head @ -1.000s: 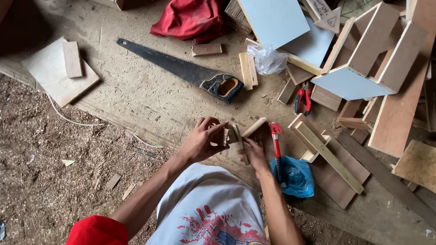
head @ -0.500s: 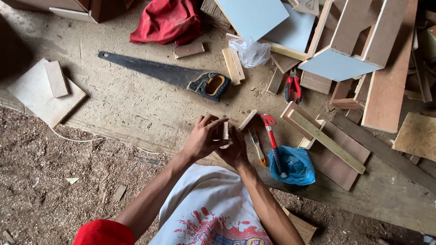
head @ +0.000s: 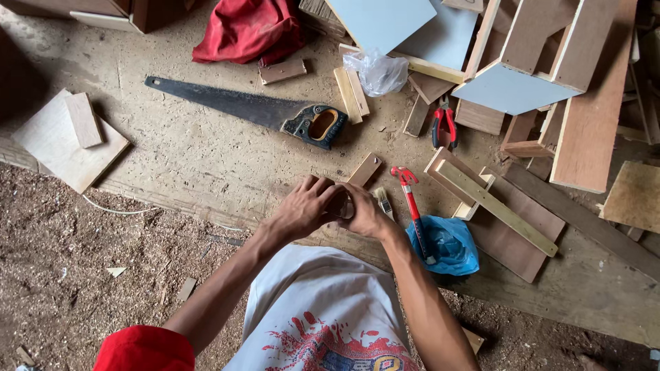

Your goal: The person assembles small wooden boxes by hammering nails into pre-cut wooden pieces. They then use a hand saw to cut a larger piece of wood into smaller sections.

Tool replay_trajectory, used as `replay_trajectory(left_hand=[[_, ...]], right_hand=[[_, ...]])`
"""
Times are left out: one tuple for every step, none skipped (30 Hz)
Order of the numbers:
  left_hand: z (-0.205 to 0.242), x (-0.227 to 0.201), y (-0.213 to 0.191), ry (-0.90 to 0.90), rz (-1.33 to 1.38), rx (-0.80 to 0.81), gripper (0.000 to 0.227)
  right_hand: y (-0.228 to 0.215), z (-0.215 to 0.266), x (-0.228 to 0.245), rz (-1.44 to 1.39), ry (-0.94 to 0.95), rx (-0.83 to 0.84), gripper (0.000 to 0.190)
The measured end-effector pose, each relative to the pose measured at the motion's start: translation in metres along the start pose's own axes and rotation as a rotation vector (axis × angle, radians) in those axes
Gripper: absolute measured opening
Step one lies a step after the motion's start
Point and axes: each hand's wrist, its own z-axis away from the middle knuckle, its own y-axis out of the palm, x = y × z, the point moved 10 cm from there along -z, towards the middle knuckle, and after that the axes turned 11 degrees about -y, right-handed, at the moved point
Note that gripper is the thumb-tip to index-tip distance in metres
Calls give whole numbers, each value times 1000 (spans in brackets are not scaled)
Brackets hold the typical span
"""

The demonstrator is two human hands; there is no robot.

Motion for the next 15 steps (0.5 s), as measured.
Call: replay_trajectory(left_hand=[[-1, 0, 4, -12, -49, 1, 77], [-1, 1, 7, -24, -98, 1, 77], [1, 1, 9, -39, -84, 7, 78], [3, 2, 10, -54, -70, 13, 79], [4, 2, 11, -69, -54, 21, 80], [5, 1, 11, -72, -72, 12, 82], [6, 0, 10, -76, -91, 1, 83], [7, -2, 9, -79, -109, -10, 84], [8, -3, 6, -72, -101, -19, 82], [10, -3, 3, -66, -92, -28, 81], [11, -6, 2, -58, -80, -35, 80], [13, -7, 4, -62, -83, -24, 79], [13, -7, 3, -65, -87, -18, 79], [12, -7, 3, -69, -91, -12, 79], [12, -7, 3, -69, -92, -12, 78]], right_hand=[[-2, 2, -3, 29, 19, 4, 90], [-3, 5, -5, 58, 38, 8, 88], [-3, 8, -7, 84, 57, 14, 85], [0, 11, -9, 79, 94, 40, 80], [2, 14, -12, 72, 134, 66, 75], [4, 17, -15, 65, 174, 92, 70], [2, 18, -14, 91, 167, 86, 71], [1, 18, -12, 117, 160, 79, 72], [1, 17, -9, 142, 152, 74, 74], [2, 17, -9, 134, 159, 76, 71], [2, 19, -8, 128, 170, 80, 68], [2, 21, -8, 122, 182, 83, 65], [0, 20, -5, 141, 155, 73, 66], [-2, 19, -3, 160, 129, 63, 67], [-3, 18, -1, 178, 102, 56, 69]])
